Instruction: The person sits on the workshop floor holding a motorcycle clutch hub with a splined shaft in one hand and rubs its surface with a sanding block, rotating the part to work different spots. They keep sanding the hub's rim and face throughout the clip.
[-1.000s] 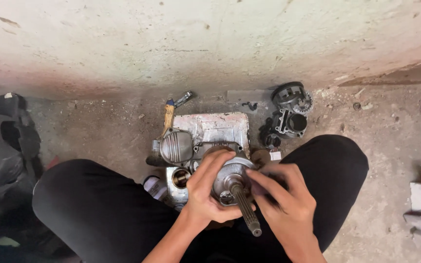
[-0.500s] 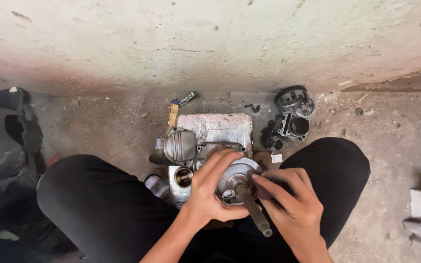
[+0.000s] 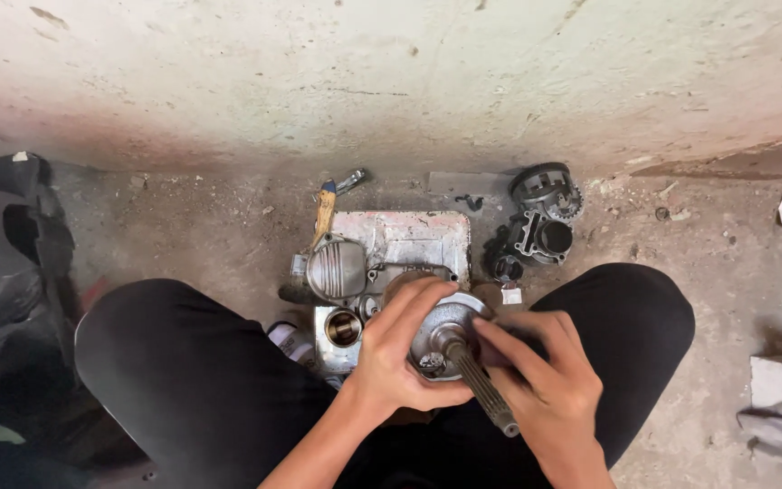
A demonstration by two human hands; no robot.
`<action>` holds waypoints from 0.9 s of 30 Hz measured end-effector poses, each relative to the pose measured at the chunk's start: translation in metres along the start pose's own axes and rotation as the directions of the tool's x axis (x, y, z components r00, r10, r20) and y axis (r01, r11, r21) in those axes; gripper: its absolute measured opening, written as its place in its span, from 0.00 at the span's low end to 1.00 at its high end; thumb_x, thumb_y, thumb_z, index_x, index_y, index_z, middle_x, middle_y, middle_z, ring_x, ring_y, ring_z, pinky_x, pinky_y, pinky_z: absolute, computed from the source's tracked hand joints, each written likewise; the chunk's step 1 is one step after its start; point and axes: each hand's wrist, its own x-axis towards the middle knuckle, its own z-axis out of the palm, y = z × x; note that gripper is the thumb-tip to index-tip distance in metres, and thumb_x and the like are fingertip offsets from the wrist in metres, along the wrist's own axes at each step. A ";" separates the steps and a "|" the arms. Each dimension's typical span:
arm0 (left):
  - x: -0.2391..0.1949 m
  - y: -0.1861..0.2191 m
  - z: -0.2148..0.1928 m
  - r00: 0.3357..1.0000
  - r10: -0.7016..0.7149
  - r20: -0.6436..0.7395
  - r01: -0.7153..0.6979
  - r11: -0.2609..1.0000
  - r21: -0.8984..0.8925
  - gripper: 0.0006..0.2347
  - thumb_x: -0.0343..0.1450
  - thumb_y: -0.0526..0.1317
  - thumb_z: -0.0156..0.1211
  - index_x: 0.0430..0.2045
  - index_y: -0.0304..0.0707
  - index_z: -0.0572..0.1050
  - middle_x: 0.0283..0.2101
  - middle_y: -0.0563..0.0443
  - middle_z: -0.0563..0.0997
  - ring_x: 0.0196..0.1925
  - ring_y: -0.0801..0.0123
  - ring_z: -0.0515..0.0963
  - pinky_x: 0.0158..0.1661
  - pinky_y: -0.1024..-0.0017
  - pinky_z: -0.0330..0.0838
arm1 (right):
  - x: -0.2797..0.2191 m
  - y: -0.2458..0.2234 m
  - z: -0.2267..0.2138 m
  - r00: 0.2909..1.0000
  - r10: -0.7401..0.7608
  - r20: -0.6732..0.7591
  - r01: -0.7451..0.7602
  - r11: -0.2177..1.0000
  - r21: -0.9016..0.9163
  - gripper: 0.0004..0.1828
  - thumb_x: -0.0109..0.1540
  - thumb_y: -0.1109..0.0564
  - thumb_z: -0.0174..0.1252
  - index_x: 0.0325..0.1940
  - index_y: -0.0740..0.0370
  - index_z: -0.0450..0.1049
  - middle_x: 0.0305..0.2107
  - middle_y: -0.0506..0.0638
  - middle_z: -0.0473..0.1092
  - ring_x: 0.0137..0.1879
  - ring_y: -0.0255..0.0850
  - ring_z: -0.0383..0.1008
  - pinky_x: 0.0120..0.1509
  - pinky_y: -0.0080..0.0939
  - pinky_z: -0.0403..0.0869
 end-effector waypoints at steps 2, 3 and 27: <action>0.000 0.000 0.002 1.000 0.004 -0.012 -0.004 1.000 0.021 0.35 0.53 0.43 0.79 0.54 0.25 0.74 0.54 0.34 0.79 0.57 0.47 0.82 0.59 0.60 0.77 | 0.008 0.000 0.002 1.000 -0.023 0.012 0.022 1.000 0.013 0.25 0.44 0.68 0.68 0.46 0.59 0.82 0.40 0.50 0.74 0.45 0.44 0.75 0.49 0.39 0.76; 0.000 0.000 0.002 1.000 0.010 -0.026 -0.009 0.999 0.043 0.35 0.53 0.43 0.79 0.53 0.25 0.74 0.54 0.34 0.79 0.57 0.46 0.82 0.60 0.60 0.77 | 0.013 -0.001 0.003 0.999 -0.048 0.025 0.048 0.998 0.028 0.24 0.45 0.69 0.68 0.46 0.60 0.82 0.40 0.50 0.74 0.46 0.45 0.75 0.50 0.40 0.76; -0.006 -0.004 0.016 0.995 0.046 -0.089 -0.042 0.998 0.052 0.35 0.56 0.45 0.79 0.54 0.20 0.72 0.53 0.30 0.78 0.57 0.44 0.82 0.60 0.58 0.77 | 0.000 0.002 0.009 0.996 0.055 -0.072 -0.051 0.998 0.047 0.25 0.43 0.70 0.66 0.45 0.62 0.80 0.39 0.50 0.73 0.46 0.43 0.75 0.50 0.38 0.76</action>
